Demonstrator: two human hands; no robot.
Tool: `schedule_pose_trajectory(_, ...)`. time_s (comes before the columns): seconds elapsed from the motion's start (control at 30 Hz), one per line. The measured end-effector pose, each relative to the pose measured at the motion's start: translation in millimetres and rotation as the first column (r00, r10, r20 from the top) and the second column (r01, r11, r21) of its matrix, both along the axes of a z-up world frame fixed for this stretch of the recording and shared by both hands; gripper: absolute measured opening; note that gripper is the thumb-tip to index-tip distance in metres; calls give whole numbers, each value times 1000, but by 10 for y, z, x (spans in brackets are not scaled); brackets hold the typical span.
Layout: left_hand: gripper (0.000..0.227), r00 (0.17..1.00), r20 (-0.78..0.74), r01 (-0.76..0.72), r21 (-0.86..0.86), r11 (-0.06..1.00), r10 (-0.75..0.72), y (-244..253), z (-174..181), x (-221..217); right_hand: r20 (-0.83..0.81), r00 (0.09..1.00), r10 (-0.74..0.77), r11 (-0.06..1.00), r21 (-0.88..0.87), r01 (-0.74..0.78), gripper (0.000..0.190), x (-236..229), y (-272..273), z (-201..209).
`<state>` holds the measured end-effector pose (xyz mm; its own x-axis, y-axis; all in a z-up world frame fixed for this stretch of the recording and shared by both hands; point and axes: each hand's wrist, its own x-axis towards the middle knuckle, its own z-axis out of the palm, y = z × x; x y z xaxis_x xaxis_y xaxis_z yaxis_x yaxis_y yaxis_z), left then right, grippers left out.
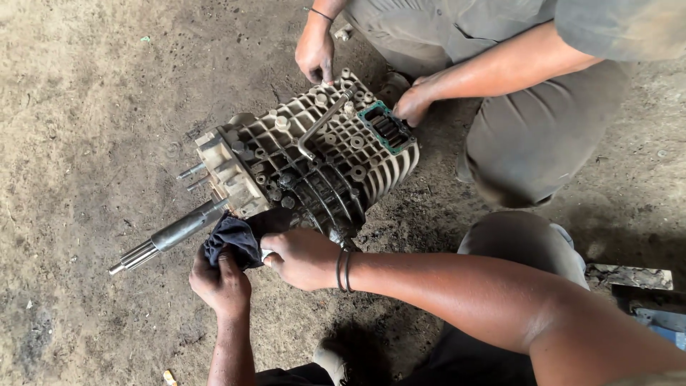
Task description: The person uses a yellow-handled tool to scrape and clean the surface of a disassembled engine block. They then wipe the cleaned area with a dark cloth.
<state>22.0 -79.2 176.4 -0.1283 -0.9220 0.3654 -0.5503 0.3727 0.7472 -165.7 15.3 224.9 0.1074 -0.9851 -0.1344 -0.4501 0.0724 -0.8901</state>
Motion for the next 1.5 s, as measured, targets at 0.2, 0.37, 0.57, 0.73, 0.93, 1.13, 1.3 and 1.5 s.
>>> schedule_pose_trajectory(0.2, 18, 911, -411, 3, -66, 998, -30, -525, 39, 606, -20, 999, 42, 990, 137, -38, 26, -131, 209, 131)
schedule_pose_trajectory(0.37, 32, 997, 83, -13, 61, 998, 8, -244, -82, 399, -52, 998, -34, 993, 114, 40, 23, -296, 141, -97)
schedule_pose_trajectory(0.57, 33, 811, -341, 534, 101, 839, -475, 220, -78, -111, -45, 999, 29, 994, 109, -24, 18, -186, 180, -235)
schedule_pose_trajectory(0.73, 26, 836, -467, 446, 276, 851, -287, 249, -206, -43, -46, 999, 30, 993, 118, -24, 22, -140, 204, -131)
schedule_pose_trajectory(0.93, 14, 795, -583, 383, 267, 884, -168, 67, -231, 51, -6, 1000, -7, 1000, -5, 7, 17, -22, 121, -50)
schedule_pose_trajectory(1.13, 14, 854, -501, 309, 271, 912, -140, 36, -154, 54, 26, 1000, -16, 995, -98, 19, 18, 20, 73, -147)
schedule_pose_trajectory(1.3, 18, 831, -524, 357, 239, 903, -190, 16, 6, -42, 47, 999, -21, 996, -88, 25, 19, 21, 71, -188)
schedule_pose_trajectory(1.5, 21, 777, -602, 357, 180, 916, -184, -75, 106, 31, 57, 998, -5, 993, -120, 12, 20, 5, 118, -282)
